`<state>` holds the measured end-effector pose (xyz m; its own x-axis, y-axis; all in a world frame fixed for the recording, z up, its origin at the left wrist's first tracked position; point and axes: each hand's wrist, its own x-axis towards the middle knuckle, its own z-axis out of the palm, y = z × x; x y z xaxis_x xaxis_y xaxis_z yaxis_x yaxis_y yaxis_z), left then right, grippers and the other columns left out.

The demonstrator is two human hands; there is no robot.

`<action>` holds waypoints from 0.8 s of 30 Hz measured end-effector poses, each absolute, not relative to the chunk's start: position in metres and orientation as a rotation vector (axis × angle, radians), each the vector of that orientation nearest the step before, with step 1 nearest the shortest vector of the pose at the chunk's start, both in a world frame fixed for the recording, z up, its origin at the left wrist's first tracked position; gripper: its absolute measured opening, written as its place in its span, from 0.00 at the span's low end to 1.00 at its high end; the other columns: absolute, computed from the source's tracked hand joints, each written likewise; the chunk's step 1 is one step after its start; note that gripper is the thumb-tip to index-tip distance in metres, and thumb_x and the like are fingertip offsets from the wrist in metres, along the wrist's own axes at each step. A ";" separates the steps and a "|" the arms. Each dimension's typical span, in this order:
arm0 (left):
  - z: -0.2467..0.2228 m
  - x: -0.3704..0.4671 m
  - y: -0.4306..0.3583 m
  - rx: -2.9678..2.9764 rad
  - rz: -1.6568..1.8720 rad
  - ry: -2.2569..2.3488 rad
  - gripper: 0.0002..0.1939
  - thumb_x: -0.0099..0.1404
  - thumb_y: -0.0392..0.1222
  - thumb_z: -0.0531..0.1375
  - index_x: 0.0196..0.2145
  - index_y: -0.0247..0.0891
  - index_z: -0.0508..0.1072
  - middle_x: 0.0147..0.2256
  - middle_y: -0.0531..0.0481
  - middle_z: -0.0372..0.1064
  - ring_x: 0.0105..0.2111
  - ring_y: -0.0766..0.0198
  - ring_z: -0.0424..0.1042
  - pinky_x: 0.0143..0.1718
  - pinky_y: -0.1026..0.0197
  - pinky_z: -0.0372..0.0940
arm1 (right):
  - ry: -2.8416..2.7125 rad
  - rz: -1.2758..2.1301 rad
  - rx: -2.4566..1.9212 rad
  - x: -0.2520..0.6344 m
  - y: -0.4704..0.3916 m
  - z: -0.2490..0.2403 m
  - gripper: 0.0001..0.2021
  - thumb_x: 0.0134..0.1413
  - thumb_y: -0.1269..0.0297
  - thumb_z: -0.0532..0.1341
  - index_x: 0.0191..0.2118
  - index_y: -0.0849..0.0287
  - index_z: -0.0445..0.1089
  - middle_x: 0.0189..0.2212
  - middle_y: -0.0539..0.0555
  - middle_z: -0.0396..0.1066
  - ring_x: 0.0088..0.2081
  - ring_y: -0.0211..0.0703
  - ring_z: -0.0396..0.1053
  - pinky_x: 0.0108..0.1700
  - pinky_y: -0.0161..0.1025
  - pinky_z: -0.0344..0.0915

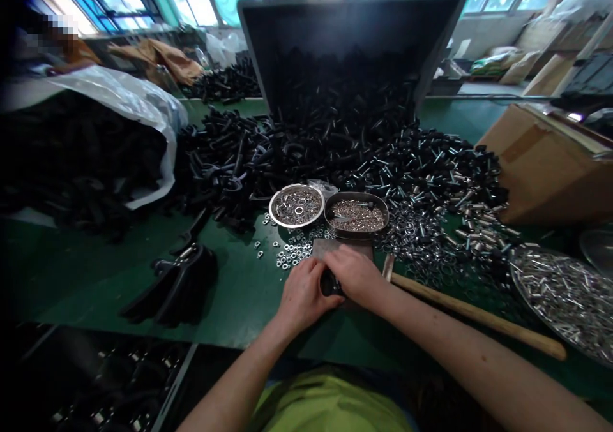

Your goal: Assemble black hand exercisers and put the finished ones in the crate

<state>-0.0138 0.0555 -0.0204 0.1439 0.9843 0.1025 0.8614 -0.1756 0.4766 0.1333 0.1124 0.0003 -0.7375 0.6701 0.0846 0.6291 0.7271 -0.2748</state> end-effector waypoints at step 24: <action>-0.013 -0.018 0.057 2.206 0.557 1.578 0.35 0.49 0.50 0.68 0.55 0.47 0.64 0.44 0.49 0.68 0.45 0.53 0.64 0.45 0.52 0.60 | -2.308 0.245 -1.803 0.164 0.264 -0.012 0.10 0.52 0.60 0.59 0.36 0.55 0.76 0.35 0.56 0.76 0.39 0.48 0.71 0.39 0.40 0.62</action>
